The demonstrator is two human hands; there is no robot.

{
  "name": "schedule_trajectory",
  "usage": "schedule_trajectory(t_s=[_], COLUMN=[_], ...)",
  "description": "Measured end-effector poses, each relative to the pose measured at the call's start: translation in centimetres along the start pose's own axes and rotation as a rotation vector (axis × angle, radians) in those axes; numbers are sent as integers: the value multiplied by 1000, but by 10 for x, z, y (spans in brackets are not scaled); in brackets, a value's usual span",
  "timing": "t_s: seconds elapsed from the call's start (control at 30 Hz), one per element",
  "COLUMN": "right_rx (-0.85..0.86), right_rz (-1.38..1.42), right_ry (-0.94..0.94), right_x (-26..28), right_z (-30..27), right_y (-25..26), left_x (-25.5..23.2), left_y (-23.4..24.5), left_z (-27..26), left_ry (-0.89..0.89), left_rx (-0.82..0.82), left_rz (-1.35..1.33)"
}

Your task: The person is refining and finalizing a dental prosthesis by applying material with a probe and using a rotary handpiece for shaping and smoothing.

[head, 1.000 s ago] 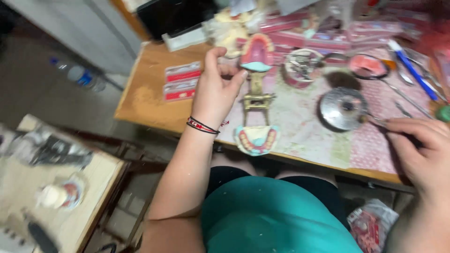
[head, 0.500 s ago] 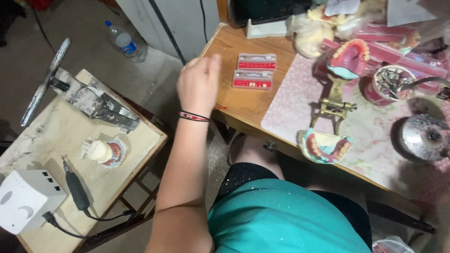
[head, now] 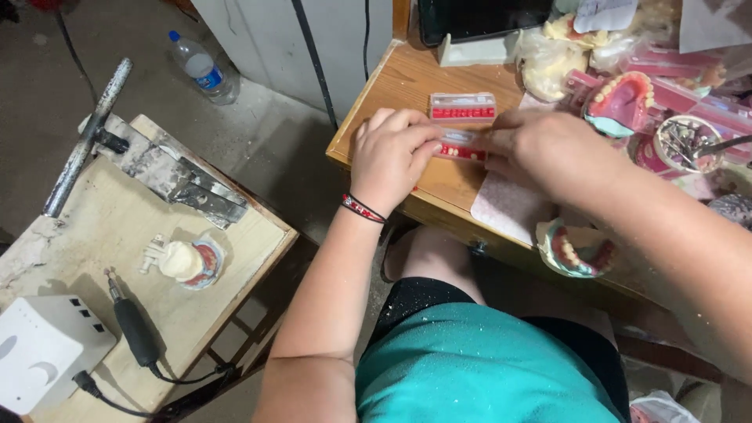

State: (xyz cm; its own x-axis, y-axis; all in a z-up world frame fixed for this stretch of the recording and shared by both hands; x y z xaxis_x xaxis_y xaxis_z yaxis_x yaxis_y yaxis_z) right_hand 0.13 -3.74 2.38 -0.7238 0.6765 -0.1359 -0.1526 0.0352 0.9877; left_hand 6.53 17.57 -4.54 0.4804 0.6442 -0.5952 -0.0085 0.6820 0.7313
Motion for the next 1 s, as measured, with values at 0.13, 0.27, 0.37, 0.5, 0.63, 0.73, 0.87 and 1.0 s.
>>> schedule_trajectory(t_s=[0.13, 0.27, 0.37, 0.5, 0.63, 0.73, 0.87, 1.0], right_rx=[-14, 27, 102, 197, 423, 509, 682, 832], right_rz=[-5, -83, 90, 204, 319, 360, 318, 94], right_ry=[53, 107, 38, -31, -249, -291, -432, -480], right_x=[10, 12, 5, -4, -12, -14, -5, -17], right_z=[0, -2, 3, 11, 22, 26, 25, 7], right_y=[-2, -3, -4, -5, -5, 3, 37, 6], left_x=[3, 3, 3, 1, -1, -1, -2, -6], left_y=[1, 2, 1, 3, 4, 4, 7, 5], left_z=[-2, -4, -4, -5, -4, -3, 4, 30], left_ry=[-26, -57, -75, -77, -50, -49, 27, 125], left_rx=[-40, -44, -59, -63, -51, -39, 59, 140], left_rz=[-17, -26, -27, -15, 3, -5, -40, -74])
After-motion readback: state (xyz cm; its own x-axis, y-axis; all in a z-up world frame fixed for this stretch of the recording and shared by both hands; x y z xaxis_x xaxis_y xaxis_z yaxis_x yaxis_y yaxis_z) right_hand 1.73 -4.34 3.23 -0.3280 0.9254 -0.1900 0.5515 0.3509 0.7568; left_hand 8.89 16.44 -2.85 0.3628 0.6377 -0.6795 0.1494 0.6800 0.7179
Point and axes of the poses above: each hand's wrist, its own z-axis towards the middle knuckle, its own y-axis out of the back of the hand, x = y × z, the point moved 2 cm from there along z, towards the middle knuckle, and after that the axes turned 15 degrees about y, right-handed, at the moved point
